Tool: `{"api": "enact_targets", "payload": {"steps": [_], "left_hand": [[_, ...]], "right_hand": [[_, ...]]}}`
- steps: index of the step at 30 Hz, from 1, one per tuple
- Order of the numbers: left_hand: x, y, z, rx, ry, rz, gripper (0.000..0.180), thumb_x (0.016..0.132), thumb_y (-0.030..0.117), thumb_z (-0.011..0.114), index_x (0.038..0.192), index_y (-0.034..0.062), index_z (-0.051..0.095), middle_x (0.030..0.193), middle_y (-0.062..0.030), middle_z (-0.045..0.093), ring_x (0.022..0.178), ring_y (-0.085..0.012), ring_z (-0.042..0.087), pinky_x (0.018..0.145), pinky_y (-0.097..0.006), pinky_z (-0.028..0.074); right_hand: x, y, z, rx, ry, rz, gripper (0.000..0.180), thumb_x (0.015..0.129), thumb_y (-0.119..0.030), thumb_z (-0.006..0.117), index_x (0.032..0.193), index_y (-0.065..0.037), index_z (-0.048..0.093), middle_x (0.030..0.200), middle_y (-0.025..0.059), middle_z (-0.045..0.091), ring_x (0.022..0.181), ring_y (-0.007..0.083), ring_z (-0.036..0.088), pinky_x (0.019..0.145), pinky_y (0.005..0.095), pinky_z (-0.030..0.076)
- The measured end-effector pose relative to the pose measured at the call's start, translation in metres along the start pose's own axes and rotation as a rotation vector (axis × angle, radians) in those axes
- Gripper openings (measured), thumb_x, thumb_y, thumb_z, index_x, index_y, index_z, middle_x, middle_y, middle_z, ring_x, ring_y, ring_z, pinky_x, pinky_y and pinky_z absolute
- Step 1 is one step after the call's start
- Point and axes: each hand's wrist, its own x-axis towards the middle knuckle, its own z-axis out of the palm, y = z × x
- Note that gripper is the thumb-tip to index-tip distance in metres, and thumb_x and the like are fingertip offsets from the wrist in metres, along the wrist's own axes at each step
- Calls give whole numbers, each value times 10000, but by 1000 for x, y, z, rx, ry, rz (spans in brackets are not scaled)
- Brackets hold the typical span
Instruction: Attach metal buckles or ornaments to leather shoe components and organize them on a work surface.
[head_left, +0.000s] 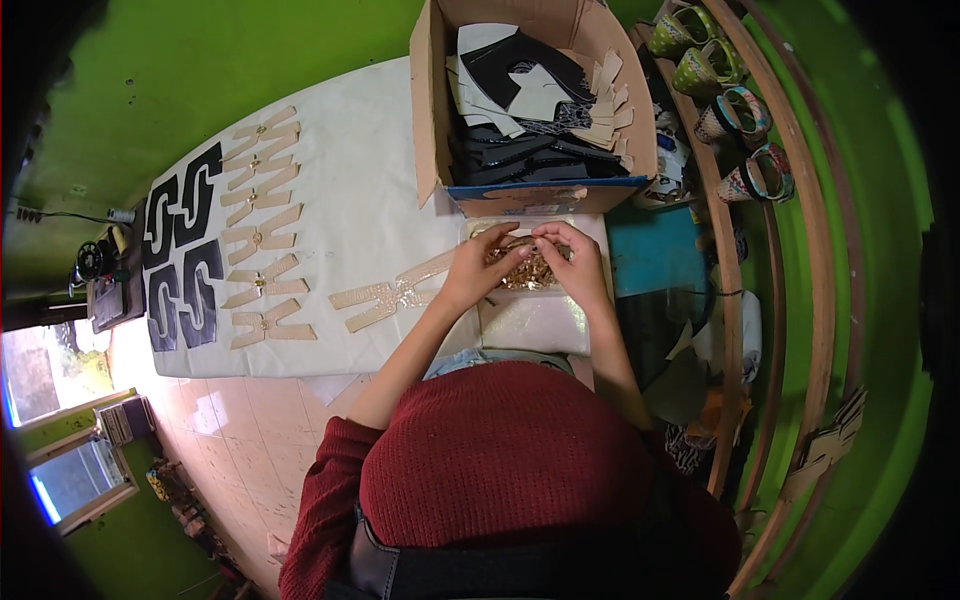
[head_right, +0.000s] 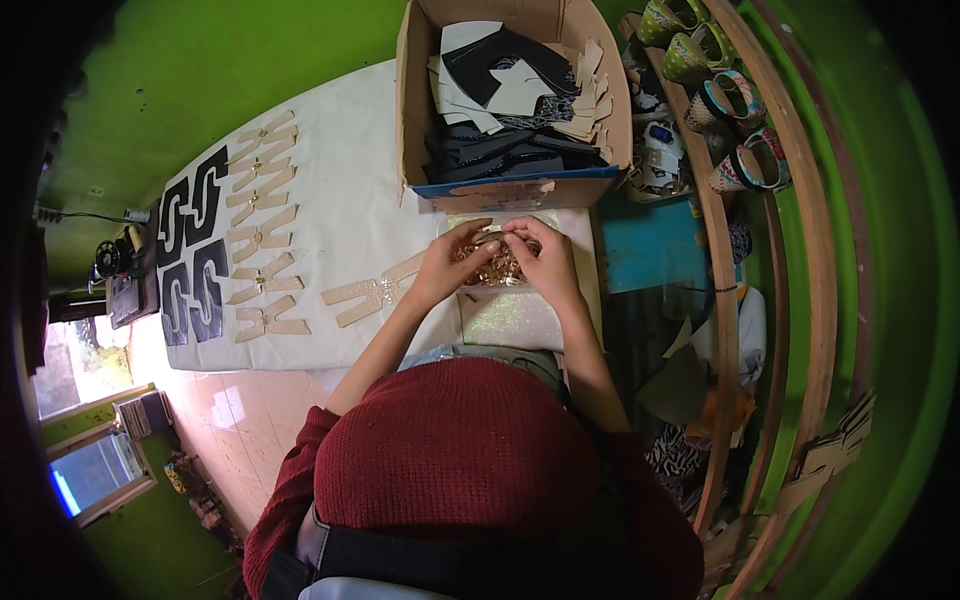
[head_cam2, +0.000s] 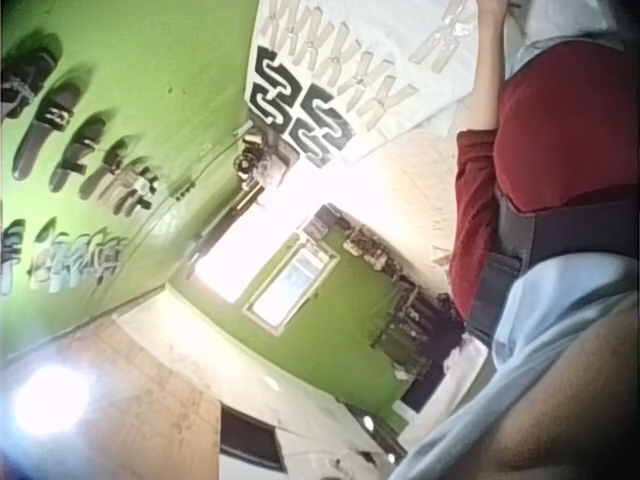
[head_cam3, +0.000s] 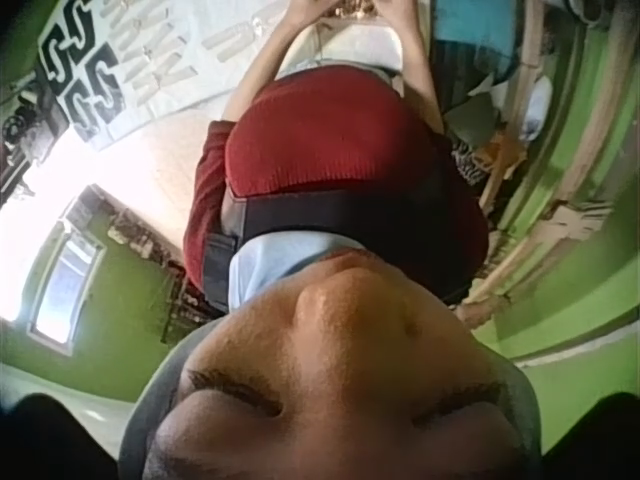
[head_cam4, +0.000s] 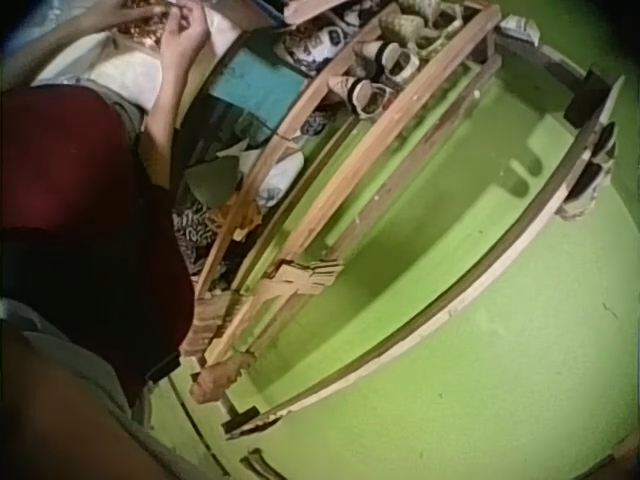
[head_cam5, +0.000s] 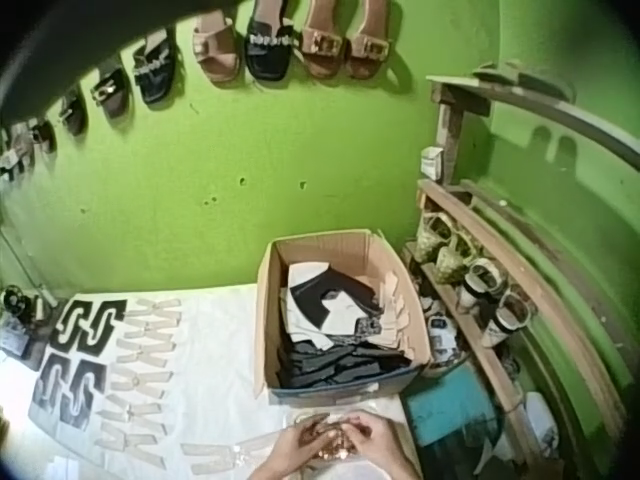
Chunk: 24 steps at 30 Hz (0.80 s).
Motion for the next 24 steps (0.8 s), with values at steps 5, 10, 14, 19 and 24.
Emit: {"api": "enact_targets", "payload": {"steps": [5,10,14,19,24], "left_hand": [[6,-22,10,-441,-54,-46,333,901,136,601,1158,-62,526,950,-74,648,851,-96,604,744,-218,490],[1,-26,6,-515,48,-75,226,875,43,609,1074,-56,566,930,-66,649,842,-88,607,756,-212,502],[-8,-22,1,-502,42,-51,230,868,38,616,1075,-51,571,943,-68,649,855,-92,607,765,-217,507],[-18,-12,-6,-555,53,-15,281,851,29,634,1113,-44,562,981,-81,643,895,-106,604,789,-222,502],[-24,-16,-15,-284,126,-4,242,842,61,643,1067,-21,610,961,-79,655,897,-128,613,797,-273,498]], "right_hand": [[-6,1,10,106,123,60,134,844,-31,594,966,20,614,868,56,653,807,103,607,743,239,469],[-7,4,8,304,-8,116,152,849,-28,596,994,12,611,911,39,643,845,89,592,759,223,459],[-6,5,11,395,-60,130,179,844,-16,599,1023,-3,600,945,31,631,854,85,581,763,220,456],[-7,3,15,321,-72,77,186,838,3,587,1024,-8,597,954,32,632,850,98,587,772,232,459],[-5,2,10,144,-36,18,184,810,12,594,991,-17,613,918,61,661,835,129,616,759,255,472]]}}
